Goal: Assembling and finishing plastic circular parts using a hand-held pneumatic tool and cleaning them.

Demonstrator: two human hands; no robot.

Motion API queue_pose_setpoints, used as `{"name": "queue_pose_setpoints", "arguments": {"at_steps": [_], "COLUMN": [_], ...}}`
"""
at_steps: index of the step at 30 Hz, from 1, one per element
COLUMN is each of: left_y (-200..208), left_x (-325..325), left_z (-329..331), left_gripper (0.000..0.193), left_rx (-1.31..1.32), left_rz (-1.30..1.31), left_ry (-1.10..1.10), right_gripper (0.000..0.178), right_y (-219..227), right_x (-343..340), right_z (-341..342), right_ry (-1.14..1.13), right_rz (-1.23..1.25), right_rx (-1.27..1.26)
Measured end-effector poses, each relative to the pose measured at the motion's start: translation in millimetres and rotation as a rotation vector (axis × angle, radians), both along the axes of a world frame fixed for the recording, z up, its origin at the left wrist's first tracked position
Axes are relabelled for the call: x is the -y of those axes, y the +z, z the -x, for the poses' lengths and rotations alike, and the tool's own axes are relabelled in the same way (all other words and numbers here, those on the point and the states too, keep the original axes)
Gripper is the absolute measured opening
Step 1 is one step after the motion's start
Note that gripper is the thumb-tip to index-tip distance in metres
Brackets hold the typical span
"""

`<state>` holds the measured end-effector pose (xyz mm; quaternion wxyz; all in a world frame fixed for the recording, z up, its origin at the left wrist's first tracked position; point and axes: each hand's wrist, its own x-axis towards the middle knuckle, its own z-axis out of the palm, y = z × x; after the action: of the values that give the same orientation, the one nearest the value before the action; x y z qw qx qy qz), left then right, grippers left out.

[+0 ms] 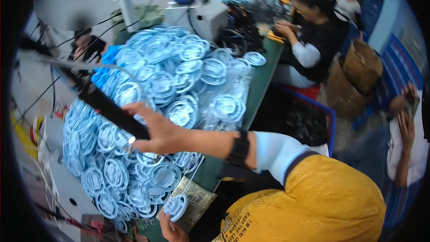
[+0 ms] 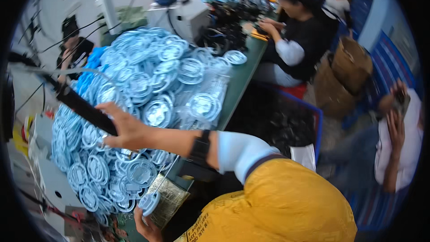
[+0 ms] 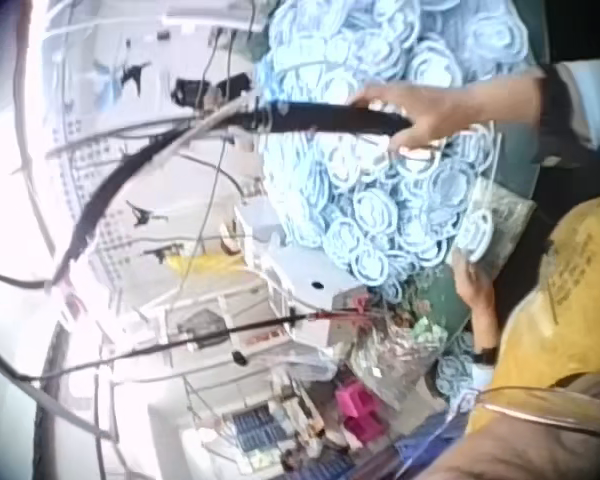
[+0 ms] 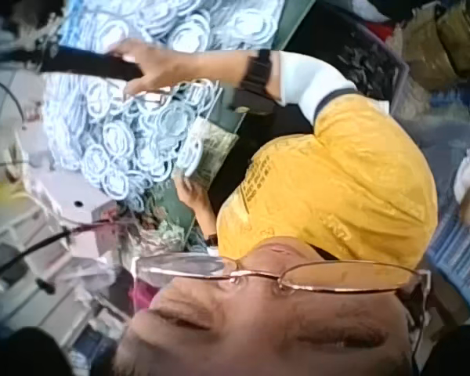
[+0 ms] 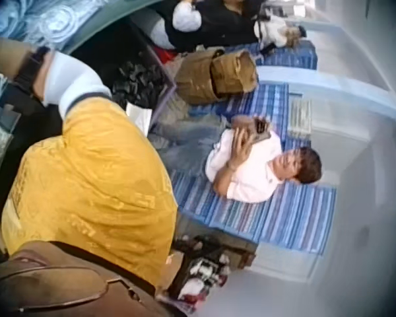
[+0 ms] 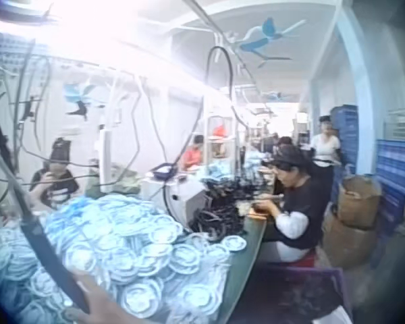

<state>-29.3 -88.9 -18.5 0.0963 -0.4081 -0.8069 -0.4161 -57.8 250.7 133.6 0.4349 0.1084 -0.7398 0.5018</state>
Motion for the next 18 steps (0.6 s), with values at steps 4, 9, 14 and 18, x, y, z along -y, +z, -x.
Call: {"name": "queue_pose_setpoints", "arguments": {"at_steps": [4, 9, 14, 18], "left_y": [-5.4, -6.3, 3.9, 14.4], "left_x": [-11.8, -15.5, -17.9, -19.3], "left_z": [-12.8, -26.9, -20.7, -19.9], "left_gripper": [0.025, 0.021, 0.03, 0.029], "left_rx": [-0.103, -0.052, 0.001, 0.046], "left_rz": [0.04, 0.076, 0.041, 0.021], "left_ry": [-0.046, 0.012, -0.003, 0.038], "right_gripper": [0.055, 0.047, 0.04, 0.044], "right_y": [35.6, 58.2, 106.0, 111.2], "right_x": [-12.5, -10.2, 39.0, 71.5], "right_z": [4.0, 14.2, -17.7, -23.2], "right_ry": [0.093, 0.11, 0.265, 0.379], "right_rz": [0.081, 0.003, 0.402, 0.469], "right_rx": [0.25, -0.02, 0.272, 0.244]}}
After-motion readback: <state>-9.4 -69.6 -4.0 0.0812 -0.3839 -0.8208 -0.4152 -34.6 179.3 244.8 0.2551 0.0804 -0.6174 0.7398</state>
